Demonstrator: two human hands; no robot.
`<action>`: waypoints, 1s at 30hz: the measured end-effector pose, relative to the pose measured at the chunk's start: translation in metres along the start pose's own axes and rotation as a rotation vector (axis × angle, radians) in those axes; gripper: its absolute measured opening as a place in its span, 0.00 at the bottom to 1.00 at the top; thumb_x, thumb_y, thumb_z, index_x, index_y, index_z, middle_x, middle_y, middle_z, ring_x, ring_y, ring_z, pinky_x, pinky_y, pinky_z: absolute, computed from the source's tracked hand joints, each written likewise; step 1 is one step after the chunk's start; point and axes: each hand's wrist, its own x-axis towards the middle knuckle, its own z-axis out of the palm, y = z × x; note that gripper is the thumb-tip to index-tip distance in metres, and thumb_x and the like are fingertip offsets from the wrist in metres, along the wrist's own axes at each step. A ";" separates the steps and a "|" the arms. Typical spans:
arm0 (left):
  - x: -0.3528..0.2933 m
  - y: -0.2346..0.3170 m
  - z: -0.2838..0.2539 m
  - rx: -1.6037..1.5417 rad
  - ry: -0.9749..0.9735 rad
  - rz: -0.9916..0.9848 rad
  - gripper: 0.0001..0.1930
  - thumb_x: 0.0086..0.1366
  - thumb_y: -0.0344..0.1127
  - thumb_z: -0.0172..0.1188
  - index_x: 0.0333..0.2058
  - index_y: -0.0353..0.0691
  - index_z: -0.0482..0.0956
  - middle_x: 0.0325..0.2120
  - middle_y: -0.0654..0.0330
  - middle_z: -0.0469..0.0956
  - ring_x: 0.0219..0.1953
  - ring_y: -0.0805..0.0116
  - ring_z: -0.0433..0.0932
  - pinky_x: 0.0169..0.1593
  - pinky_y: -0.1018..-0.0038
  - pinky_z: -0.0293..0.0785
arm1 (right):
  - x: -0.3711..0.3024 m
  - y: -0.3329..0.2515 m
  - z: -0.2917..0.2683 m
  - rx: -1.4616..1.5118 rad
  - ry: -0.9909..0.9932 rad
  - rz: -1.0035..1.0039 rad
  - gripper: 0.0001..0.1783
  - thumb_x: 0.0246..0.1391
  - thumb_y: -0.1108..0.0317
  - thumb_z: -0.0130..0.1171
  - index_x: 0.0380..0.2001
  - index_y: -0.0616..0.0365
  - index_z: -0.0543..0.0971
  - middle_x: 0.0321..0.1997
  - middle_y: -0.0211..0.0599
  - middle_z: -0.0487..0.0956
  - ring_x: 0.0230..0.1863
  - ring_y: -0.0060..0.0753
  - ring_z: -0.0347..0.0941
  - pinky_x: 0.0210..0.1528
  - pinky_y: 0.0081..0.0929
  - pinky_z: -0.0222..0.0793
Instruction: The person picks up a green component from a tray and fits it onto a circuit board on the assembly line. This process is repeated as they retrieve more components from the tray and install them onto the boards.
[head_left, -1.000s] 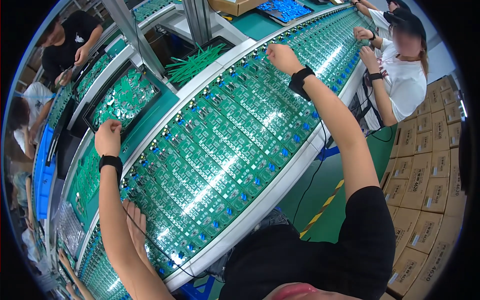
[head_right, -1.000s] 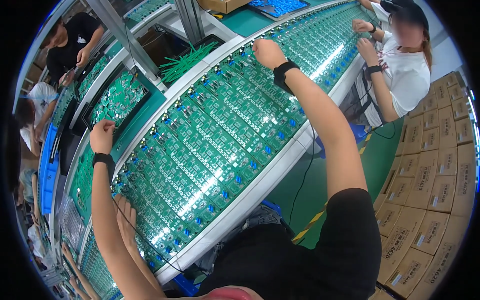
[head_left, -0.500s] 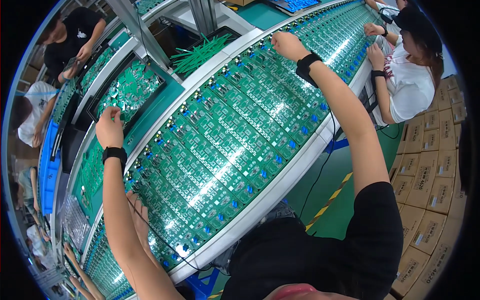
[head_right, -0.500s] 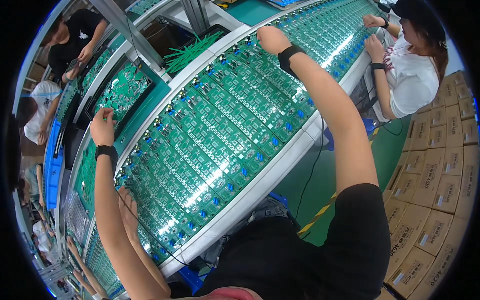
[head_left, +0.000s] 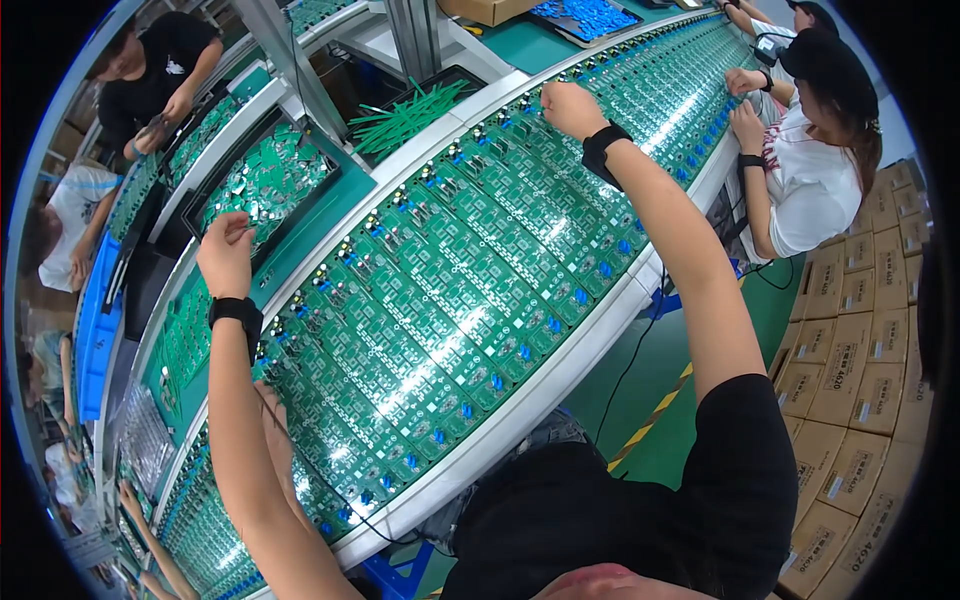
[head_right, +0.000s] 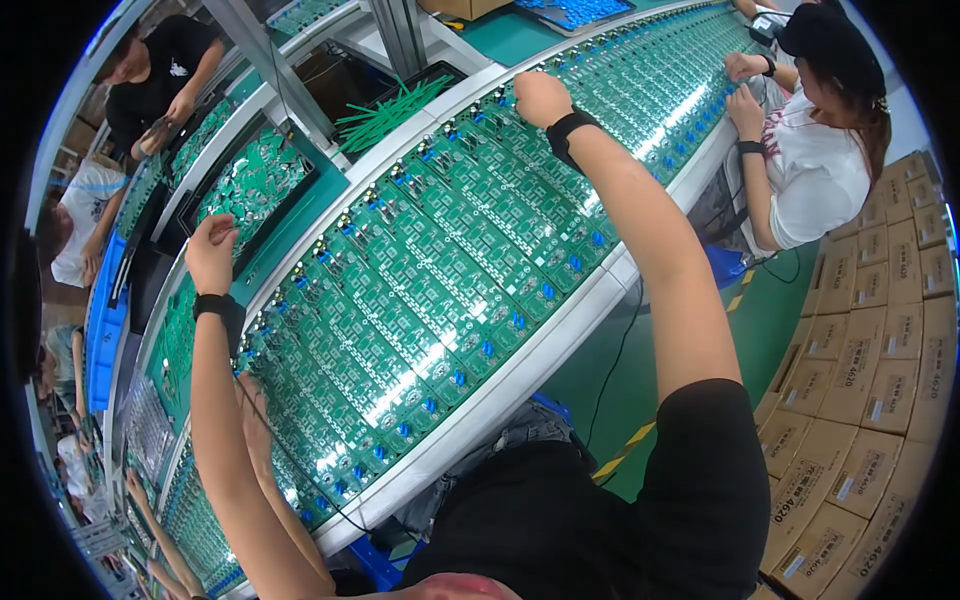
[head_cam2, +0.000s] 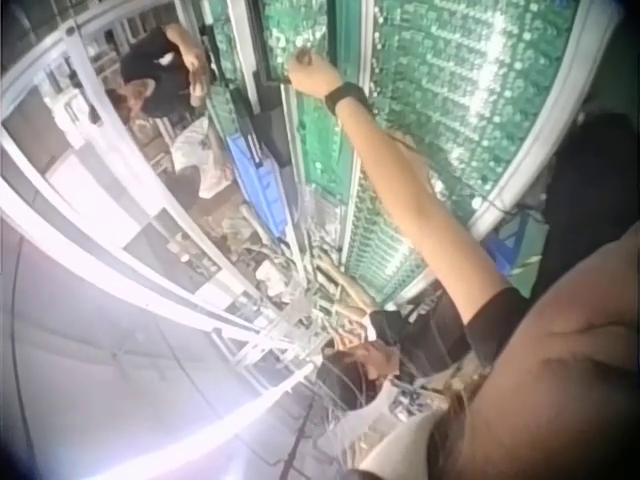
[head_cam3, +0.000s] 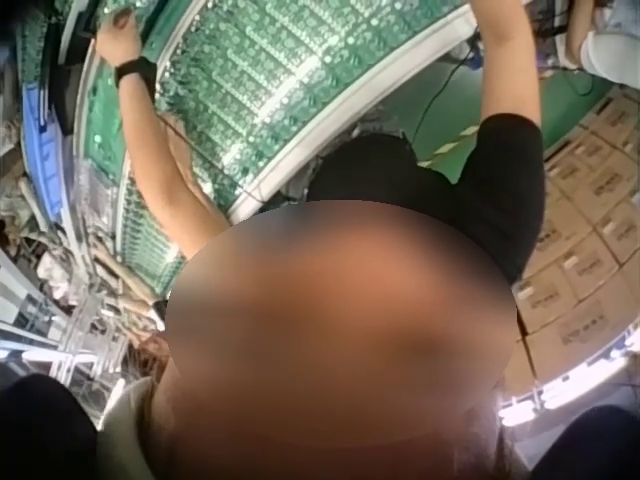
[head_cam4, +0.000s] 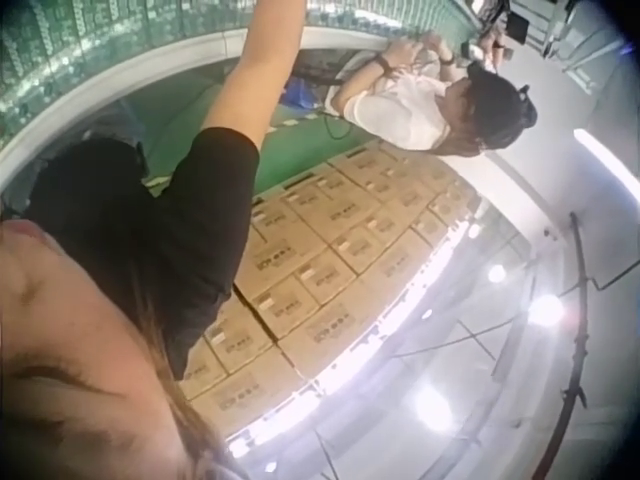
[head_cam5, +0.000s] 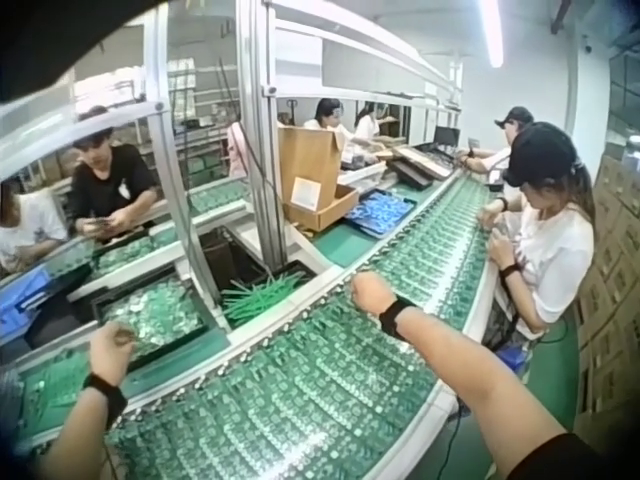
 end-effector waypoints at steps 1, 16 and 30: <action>-0.002 0.002 -0.005 -0.044 0.005 -0.002 0.09 0.54 0.25 0.57 0.36 0.37 0.77 0.27 0.61 0.78 0.32 0.74 0.78 0.37 0.81 0.72 | 0.001 -0.005 0.003 -0.014 -0.004 -0.005 0.05 0.37 0.71 0.54 0.23 0.57 0.74 0.28 0.45 0.76 0.34 0.47 0.72 0.36 0.41 0.68; -0.064 0.134 0.016 -0.877 -0.264 -0.360 0.10 0.58 0.26 0.54 0.40 0.36 0.73 0.25 0.62 0.74 0.28 0.76 0.74 0.32 0.81 0.73 | -0.046 -0.129 -0.040 0.777 -0.138 -0.178 0.16 0.51 0.55 0.54 0.31 0.58 0.75 0.27 0.34 0.76 0.26 0.26 0.73 0.28 0.24 0.67; -0.053 0.136 0.028 -0.843 -0.515 -0.466 0.15 0.60 0.41 0.53 0.43 0.38 0.71 0.32 0.61 0.76 0.28 0.74 0.75 0.31 0.80 0.69 | -0.085 -0.159 -0.032 1.054 -0.156 -0.238 0.09 0.48 0.68 0.59 0.31 0.60 0.73 0.26 0.28 0.74 0.27 0.17 0.70 0.30 0.15 0.67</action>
